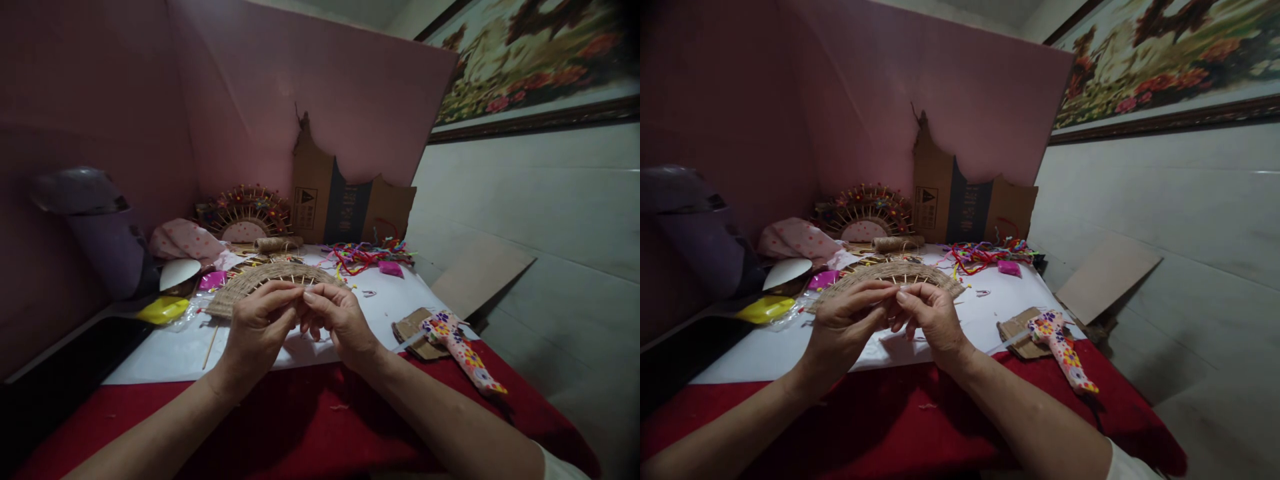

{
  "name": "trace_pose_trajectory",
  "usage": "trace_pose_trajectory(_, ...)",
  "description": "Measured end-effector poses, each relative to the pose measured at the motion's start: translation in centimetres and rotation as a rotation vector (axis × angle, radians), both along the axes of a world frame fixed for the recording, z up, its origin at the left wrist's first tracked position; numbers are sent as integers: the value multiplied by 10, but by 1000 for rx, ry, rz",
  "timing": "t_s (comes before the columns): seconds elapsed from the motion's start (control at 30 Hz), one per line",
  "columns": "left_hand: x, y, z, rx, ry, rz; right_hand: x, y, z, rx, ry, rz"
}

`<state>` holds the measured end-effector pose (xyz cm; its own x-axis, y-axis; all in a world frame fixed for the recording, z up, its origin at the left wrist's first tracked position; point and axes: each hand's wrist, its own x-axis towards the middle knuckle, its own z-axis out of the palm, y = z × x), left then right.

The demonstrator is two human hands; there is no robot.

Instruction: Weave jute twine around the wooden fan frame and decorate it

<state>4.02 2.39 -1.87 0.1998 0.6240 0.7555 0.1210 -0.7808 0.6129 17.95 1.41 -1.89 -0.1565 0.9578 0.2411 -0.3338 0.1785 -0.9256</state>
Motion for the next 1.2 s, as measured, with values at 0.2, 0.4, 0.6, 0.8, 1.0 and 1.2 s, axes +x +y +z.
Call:
trace_pose_trajectory(0.2,0,0,0,4,29,32,1,0,0,1,-4,18)
trace_pose_trajectory(0.4,1,0,1,-30,-18,25,2,1,0,30,-17,41)
trace_pose_trajectory(0.6,1,-1,2,-53,-31,38,2,2,-1,51,-39,47)
trace_pose_trajectory(0.8,1,-1,3,-9,0,31,2,1,-1,18,-5,45)
trace_pose_trajectory(1.0,0,0,1,11,13,22,3,0,2,3,-1,44)
trace_pose_trajectory(1.2,0,0,1,-3,28,20,3,1,1,-4,1,38)
